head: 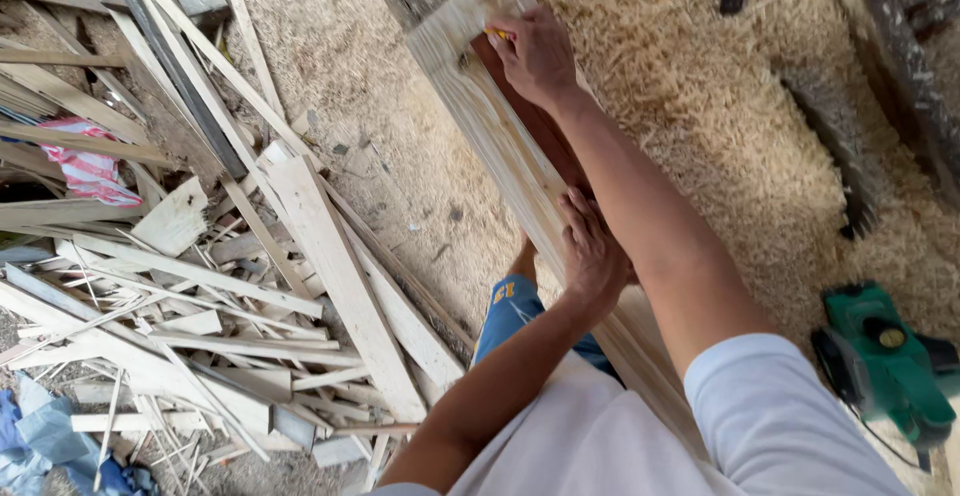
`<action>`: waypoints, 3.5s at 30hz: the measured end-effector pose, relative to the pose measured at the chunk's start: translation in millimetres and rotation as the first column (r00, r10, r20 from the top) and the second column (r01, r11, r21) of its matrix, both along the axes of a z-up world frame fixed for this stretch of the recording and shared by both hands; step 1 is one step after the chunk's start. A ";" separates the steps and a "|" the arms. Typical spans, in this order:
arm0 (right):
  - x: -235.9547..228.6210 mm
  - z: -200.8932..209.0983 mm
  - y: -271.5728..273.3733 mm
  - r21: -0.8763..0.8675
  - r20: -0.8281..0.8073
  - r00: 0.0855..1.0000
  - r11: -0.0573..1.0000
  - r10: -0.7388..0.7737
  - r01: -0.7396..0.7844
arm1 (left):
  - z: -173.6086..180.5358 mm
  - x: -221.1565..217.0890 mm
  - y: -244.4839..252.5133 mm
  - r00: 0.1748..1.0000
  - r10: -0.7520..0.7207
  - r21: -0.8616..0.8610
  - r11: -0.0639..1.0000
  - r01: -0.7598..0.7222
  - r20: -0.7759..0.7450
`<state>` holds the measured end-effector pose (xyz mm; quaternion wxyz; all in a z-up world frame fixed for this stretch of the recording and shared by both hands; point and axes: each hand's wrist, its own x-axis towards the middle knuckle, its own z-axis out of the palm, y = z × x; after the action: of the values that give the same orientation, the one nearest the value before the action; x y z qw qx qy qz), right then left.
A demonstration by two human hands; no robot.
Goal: The person traces the outline of a curved wooden strip onto a larger wooden board using a pencil, holding the strip in place while drawing along its edge.
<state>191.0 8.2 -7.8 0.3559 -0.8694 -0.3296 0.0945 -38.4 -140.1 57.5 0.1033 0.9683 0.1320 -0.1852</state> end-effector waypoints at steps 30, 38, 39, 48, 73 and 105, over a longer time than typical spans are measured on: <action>-98.5 3.2 -148.8 -0.095 0.081 0.994 0.993 0.076 -0.068 | 6.6 -2.3 -4.3 0.989 -0.078 -0.106 0.992 0.064 -0.126; -43.3 -24.6 -79.8 0.099 0.073 0.996 0.994 0.043 -0.050 | 5.7 -2.1 -3.2 0.983 -0.089 -0.061 0.995 0.081 -0.160; -54.0 -14.1 -101.8 0.083 0.131 0.990 0.995 0.044 -0.055 | 6.1 3.6 -1.7 0.982 -0.068 -0.076 0.996 0.056 -0.177; -267.7 121.0 -426.1 -0.087 -0.062 0.986 0.985 -0.155 0.149 | 0.9 -4.8 -6.1 0.983 -0.126 0.024 0.991 0.130 -0.132; -476.7 151.8 -641.7 0.078 -0.463 0.605 0.650 -0.648 0.756 | 23.9 -245.1 -240.2 0.651 -0.731 -0.199 0.620 0.759 0.206; -580.9 137.6 -752.9 -0.482 -0.078 0.678 0.622 -0.731 0.616 | 44.4 -266.4 -306.4 0.625 -0.773 -0.146 0.610 0.779 0.107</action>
<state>-389.9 -744.7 129.7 0.2111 -0.9623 0.1034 0.1368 -304.7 -446.5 101.9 0.1011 0.9195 -0.3188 -0.2065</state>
